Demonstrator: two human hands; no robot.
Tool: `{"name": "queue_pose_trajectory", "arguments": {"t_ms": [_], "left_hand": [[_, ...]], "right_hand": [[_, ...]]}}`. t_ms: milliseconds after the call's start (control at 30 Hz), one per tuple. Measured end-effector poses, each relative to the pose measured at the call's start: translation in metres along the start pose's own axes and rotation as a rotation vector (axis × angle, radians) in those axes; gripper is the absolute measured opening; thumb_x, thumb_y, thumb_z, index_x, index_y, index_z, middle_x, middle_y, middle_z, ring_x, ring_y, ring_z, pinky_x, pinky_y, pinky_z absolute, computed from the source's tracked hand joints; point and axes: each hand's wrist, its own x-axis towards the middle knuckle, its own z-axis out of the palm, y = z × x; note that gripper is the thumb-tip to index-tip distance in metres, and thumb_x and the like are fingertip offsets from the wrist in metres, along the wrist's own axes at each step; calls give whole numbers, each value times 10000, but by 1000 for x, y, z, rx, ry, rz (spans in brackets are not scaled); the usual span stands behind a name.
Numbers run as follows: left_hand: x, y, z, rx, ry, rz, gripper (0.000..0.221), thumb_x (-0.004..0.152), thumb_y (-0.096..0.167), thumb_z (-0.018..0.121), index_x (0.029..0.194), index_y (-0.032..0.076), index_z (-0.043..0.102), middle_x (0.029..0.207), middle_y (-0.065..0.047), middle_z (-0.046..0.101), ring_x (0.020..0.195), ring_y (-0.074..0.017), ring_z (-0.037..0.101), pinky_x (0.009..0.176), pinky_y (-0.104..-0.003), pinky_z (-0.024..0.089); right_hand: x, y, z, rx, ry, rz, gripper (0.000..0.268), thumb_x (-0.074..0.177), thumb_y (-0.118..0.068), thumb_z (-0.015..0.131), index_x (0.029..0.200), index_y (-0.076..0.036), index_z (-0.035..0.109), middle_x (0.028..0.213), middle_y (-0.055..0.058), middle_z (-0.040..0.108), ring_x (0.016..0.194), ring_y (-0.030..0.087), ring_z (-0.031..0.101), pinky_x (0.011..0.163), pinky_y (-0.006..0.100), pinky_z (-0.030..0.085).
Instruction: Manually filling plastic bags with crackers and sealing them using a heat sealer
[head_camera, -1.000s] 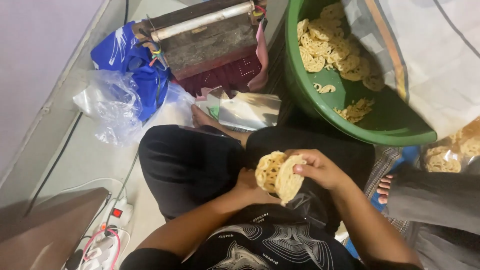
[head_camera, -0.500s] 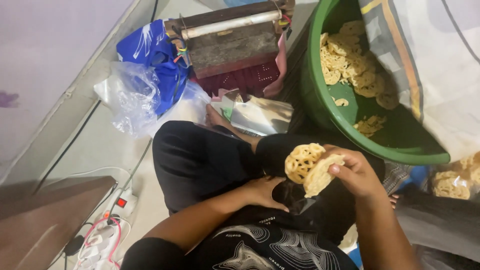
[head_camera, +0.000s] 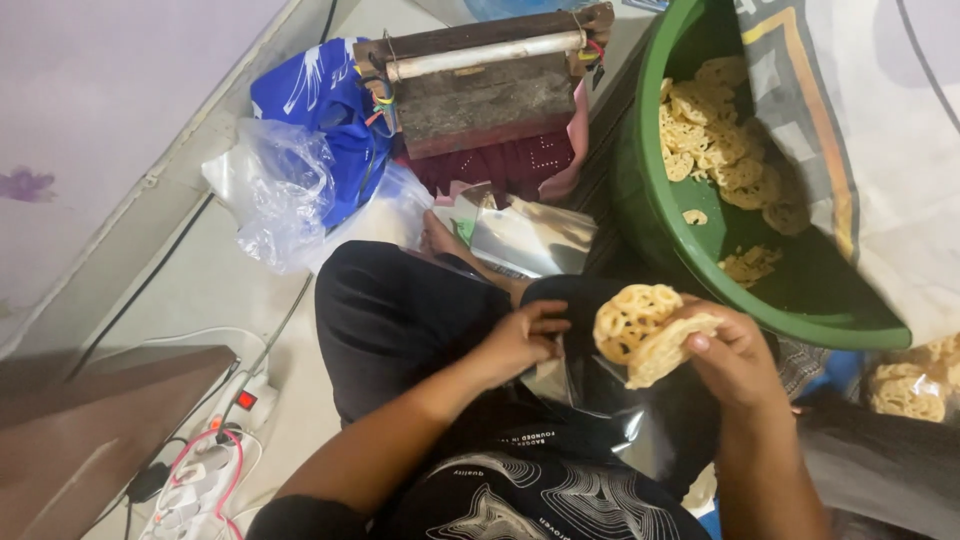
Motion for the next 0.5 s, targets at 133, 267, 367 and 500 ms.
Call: {"name": "queue_pose_trajectory", "arguments": {"t_ms": [133, 267, 367, 500], "left_hand": [[-24, 70, -13, 85, -92, 52, 595, 713, 9, 711, 1267, 75, 504, 1073, -173, 650, 867, -187, 651, 766, -303, 552], [-55, 145, -11, 258, 45, 125, 625, 729, 141, 686, 1305, 148, 444, 1381, -86, 491, 985, -209, 580, 913, -346, 481], [-61, 154, -19, 192, 28, 222, 642, 745, 113, 694, 1324, 137, 416, 1371, -116, 499, 805, -106, 585, 823, -265, 507], [-55, 128, -34, 181, -38, 79, 540, 742, 119, 717, 1249, 116, 533, 1000, -88, 662, 923, -156, 654, 743, -270, 538]], "right_hand": [[-7, -9, -18, -84, 10, -84, 202, 916, -205, 549, 975, -27, 624, 894, 88, 639, 774, 180, 633, 699, 289, 541], [-19, -4, -42, -138, 72, -118, 244, 892, -170, 581, 1072, -7, 607, 959, 124, 643, 833, 197, 643, 753, 302, 557], [-27, -37, -39, -280, 228, -126, 225, 886, -196, 547, 1038, -45, 618, 989, 84, 663, 928, 212, 667, 880, 319, 577], [-74, -46, -106, -292, 279, -141, 262, 853, -114, 566, 1094, -19, 600, 1105, 144, 635, 1041, 261, 650, 959, 340, 591]]}}
